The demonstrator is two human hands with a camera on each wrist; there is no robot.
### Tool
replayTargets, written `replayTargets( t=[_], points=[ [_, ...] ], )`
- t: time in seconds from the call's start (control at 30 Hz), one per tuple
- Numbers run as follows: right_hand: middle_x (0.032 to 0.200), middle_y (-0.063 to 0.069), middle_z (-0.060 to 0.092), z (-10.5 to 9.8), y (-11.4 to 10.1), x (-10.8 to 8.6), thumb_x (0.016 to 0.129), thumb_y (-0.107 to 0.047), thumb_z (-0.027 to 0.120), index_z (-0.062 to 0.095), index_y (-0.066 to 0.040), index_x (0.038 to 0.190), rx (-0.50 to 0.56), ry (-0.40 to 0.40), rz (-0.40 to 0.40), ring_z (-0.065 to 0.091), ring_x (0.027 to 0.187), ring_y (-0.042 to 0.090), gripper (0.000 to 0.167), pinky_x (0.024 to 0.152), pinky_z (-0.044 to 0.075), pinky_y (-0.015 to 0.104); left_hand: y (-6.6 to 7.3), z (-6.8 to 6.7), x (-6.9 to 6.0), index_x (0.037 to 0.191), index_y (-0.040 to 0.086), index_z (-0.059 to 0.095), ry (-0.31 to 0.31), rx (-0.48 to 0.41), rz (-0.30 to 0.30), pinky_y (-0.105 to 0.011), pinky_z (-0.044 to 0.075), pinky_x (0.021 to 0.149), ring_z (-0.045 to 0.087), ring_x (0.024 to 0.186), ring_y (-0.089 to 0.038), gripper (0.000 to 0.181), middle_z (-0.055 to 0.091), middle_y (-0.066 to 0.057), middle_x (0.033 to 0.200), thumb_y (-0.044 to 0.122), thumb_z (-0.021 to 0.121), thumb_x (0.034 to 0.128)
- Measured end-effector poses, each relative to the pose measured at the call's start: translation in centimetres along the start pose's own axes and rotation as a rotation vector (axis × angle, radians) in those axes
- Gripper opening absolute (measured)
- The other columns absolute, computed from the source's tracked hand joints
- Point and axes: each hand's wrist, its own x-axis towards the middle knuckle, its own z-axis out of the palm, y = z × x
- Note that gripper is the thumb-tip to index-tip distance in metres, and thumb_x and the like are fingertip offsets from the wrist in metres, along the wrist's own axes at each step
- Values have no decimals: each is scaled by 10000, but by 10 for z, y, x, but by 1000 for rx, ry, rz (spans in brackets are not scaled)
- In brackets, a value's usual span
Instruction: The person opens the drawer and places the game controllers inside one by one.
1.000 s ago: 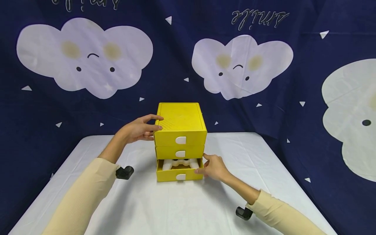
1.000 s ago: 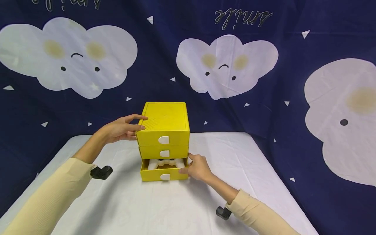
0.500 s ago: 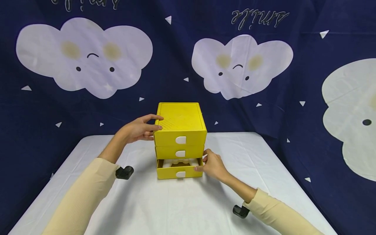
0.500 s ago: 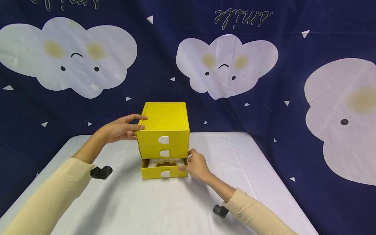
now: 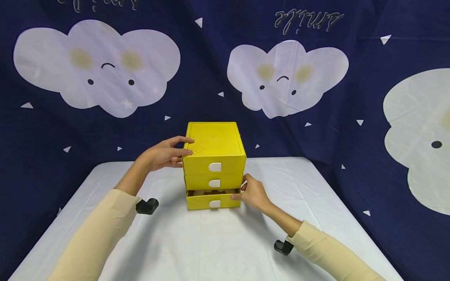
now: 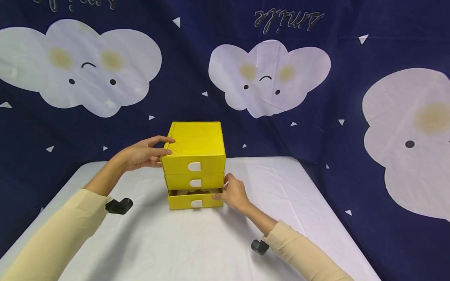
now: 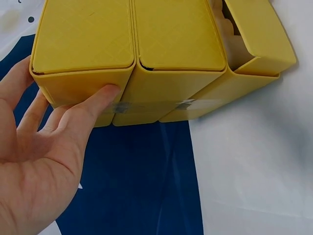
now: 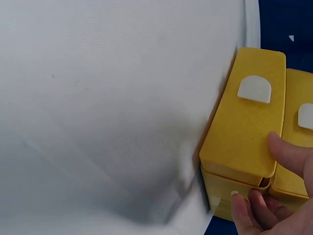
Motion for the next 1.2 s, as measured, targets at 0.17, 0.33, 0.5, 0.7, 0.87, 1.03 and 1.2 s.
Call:
replayTargets(
  t=[0.17, 0.33, 0.5, 0.7, 0.87, 1.03, 1.2],
  points=[
    [776, 50, 627, 0, 0, 3, 661, -278, 963, 585, -59, 990, 0, 7, -2, 554, 648, 180, 546, 558, 453, 273, 2, 0, 0, 1546, 237, 399, 0, 9, 2, -496, 498, 1085, 534, 711, -132, 616, 524, -121, 1320, 276, 670, 994],
    [760, 53, 623, 1, 0, 6, 666, -262, 960, 586, -54, 973, 4, 21, -17, 552, 635, 178, 528, 551, 450, 271, 4, 0, 0, 1544, 225, 407, 3, 20, 4, -497, 502, 1080, 570, 760, -140, 614, 543, -118, 1307, 262, 673, 992],
    [730, 48, 614, 4, 2, 9, 665, -234, 960, 582, -39, 945, 5, 47, -33, 552, 617, 169, 509, 539, 447, 267, 6, 1, 1, 1551, 208, 400, 5, 30, -2, -475, 519, 1064, 653, 931, -170, 634, 553, -135, 1342, 253, 682, 986],
    [704, 55, 623, 5, 1, 12, 662, -211, 957, 586, -32, 917, 23, 66, -36, 558, 590, 160, 484, 517, 452, 259, 9, 1, 2, 1546, 218, 410, 27, 37, -25, -448, 533, 1051, 660, 1050, -228, 634, 535, -150, 1413, 241, 691, 978],
    [701, 65, 634, 9, 4, 13, 664, -189, 953, 578, -26, 899, 52, 89, -29, 569, 578, 154, 472, 490, 456, 251, 11, 3, 3, 1549, 205, 407, 37, 36, -53, -443, 528, 1058, 654, 1080, -251, 647, 527, -163, 1430, 211, 697, 971],
    [695, 61, 635, 12, 5, 15, 649, -191, 966, 582, -35, 895, 66, 103, -9, 575, 577, 158, 482, 494, 467, 261, 14, 5, 3, 1552, 199, 400, 43, 5, -80, -427, 538, 1046, 665, 1084, -259, 654, 536, -174, 1423, 172, 694, 968],
    [685, 43, 641, 10, 5, 18, 634, -212, 977, 609, -48, 900, 43, 104, -12, 582, 575, 150, 483, 500, 479, 263, 17, 5, 2, 1559, 197, 389, 43, -8, -86, -418, 544, 1039, 670, 1064, -245, 656, 537, -178, 1422, 158, 685, 974]
  ],
)
